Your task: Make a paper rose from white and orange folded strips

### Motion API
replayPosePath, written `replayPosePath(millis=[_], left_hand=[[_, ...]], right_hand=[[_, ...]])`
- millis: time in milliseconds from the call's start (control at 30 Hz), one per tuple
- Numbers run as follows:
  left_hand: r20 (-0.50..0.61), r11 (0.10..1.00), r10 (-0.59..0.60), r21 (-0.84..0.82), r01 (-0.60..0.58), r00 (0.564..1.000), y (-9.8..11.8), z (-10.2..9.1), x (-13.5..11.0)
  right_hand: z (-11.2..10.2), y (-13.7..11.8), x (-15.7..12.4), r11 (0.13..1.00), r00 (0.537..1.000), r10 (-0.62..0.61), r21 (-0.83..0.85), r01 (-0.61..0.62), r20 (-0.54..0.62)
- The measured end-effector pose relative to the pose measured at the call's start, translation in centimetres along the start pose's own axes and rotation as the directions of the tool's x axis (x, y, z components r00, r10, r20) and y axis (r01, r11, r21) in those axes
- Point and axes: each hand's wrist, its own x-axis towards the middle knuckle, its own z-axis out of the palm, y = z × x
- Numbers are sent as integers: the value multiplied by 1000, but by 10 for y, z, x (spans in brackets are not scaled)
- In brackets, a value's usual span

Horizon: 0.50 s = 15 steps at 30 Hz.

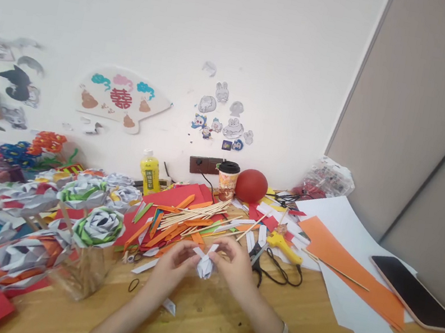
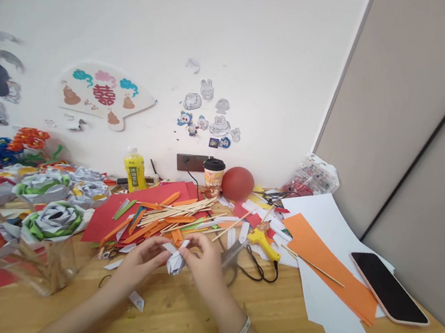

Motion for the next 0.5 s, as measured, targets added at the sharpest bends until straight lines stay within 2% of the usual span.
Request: replayPosePath(millis=[200, 333, 433, 500], left_hand=[[-94, 986, 109, 140, -95, 990, 2, 3, -5], [-179, 957, 140, 278, -86, 974, 3, 0, -5], [-174, 891, 266, 419, -173, 948, 2, -4, -4], [-135, 821, 382, 505, -268, 914, 2, -5, -4]], right_hand=[[4, 4, -2, 998, 998, 3, -61, -7, -58], [3, 1, -4, 960, 995, -63, -276, 40, -73], [4, -3, -6, 913, 983, -173, -384, 136, -64], [4, -7, -7, 869, 957, -289, -417, 265, 6]])
